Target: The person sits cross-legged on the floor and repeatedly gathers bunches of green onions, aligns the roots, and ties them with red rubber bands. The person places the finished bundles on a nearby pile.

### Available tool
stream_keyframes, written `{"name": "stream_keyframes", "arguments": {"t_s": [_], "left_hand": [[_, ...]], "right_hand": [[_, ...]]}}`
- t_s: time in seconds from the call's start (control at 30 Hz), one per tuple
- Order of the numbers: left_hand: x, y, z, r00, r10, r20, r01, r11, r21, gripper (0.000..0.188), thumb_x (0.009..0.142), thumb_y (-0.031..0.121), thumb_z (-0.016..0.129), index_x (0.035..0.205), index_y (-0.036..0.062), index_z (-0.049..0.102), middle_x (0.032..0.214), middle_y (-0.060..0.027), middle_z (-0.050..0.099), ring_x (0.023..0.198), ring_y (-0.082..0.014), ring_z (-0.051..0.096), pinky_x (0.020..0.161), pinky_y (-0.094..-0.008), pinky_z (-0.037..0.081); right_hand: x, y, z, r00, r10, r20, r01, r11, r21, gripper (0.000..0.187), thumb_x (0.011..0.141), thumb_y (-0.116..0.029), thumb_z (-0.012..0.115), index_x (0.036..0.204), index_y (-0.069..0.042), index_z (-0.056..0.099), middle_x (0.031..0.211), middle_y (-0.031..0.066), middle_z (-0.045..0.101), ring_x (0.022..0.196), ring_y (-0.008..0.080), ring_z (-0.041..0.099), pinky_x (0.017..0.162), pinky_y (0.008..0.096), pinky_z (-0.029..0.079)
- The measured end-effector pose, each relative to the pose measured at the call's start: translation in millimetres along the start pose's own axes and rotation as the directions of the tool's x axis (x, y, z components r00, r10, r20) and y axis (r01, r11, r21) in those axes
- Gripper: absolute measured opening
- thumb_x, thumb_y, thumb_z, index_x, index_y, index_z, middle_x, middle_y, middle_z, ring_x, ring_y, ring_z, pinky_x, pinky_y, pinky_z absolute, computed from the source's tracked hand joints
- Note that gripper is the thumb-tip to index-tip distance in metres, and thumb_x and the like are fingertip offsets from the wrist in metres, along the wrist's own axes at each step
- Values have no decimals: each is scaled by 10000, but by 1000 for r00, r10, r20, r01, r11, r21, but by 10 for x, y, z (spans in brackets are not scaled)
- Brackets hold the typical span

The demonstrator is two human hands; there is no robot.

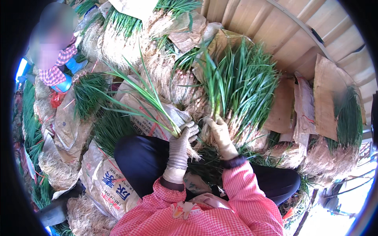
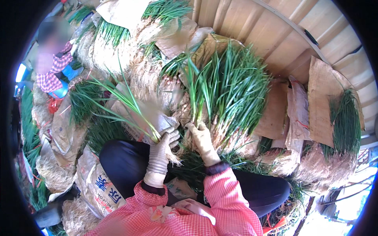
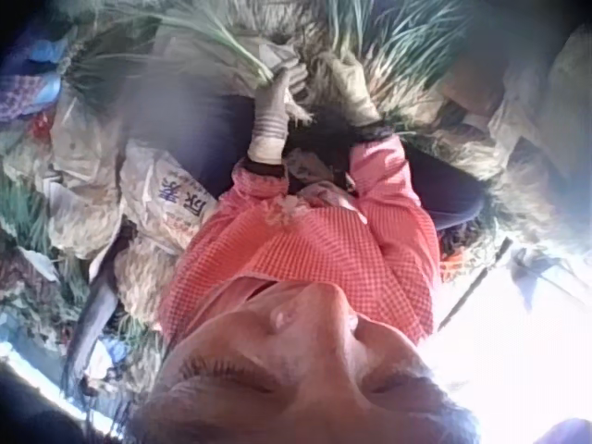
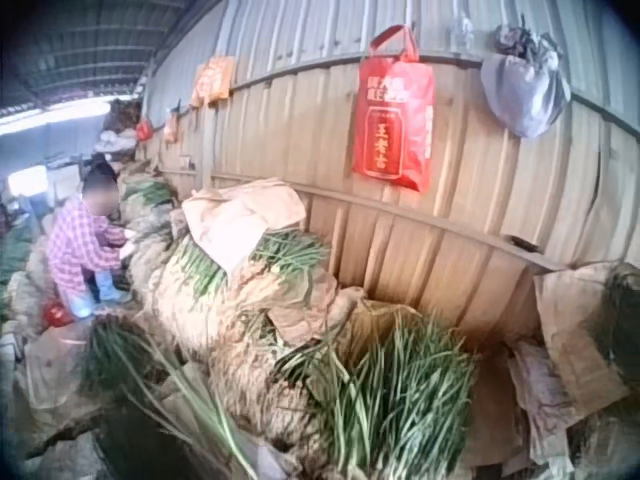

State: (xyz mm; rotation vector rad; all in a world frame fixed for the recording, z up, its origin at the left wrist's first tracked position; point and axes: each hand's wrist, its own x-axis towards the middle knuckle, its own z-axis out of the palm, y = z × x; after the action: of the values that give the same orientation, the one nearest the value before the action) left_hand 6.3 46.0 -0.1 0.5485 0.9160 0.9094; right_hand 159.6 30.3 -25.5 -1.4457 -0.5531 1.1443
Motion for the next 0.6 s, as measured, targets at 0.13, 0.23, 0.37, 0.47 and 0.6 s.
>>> {"name": "stream_keyframes", "arguments": {"t_s": [0.13, 0.23, 0.37, 0.47, 0.6], "left_hand": [[-133, -83, 50, 992, -59, 114, 46, 992, 118, 314, 923, 194, 490, 1184, 20, 512, 1097, -177, 594, 1002, -274, 591, 816, -354, 488], [-233, -215, 170, 981, -133, 141, 101, 971, 218, 282, 928, 190, 468, 1153, 34, 535, 932, -111, 647, 693, -148, 636, 561, -238, 497], [-322, -439, 213, 964, -165, 206, 101, 951, 292, 251, 916, 192, 500, 1121, 66, 574, 733, -46, 628, 440, -56, 492, 393, -181, 388], [-406, -390, 197, 965, -154, 212, 78, 941, 328, 231, 901, 188, 525, 1080, 63, 601, 696, -45, 623, 430, -62, 486, 386, -177, 365], [-430, -490, 229, 960, -171, 223, 88, 936, 342, 221, 889, 192, 538, 1060, 75, 615, 717, -56, 634, 433, -66, 475, 400, -191, 356]], "right_hand": [[-554, -435, -409, 977, -201, -76, 194, 976, -98, 277, 882, -179, 559, 1096, -2, 556, 871, -7, 586, 772, 108, 508, 703, 253, 420], [-383, -87, -977, 998, -66, 22, 69, 986, -152, 380, 892, -264, 538, 1148, 16, 535, 909, 53, 611, 809, 126, 520, 756, 258, 420], [-184, 402, -1489, 965, -198, -174, -29, 575, -818, 354, 871, -334, 535, 1005, -11, 590, 892, 159, 635, 799, 242, 610, 690, 343, 469], [-366, 294, -1592, 929, -306, -210, 128, 796, -592, 220, 845, -236, 543, 887, -38, 631, 781, 138, 614, 720, 245, 592, 663, 330, 456], [-327, 499, -1936, 801, -578, -156, 313, 626, -715, 175, 853, -203, 533, 874, -61, 632, 746, 83, 607, 666, 189, 572, 590, 297, 444]]}}
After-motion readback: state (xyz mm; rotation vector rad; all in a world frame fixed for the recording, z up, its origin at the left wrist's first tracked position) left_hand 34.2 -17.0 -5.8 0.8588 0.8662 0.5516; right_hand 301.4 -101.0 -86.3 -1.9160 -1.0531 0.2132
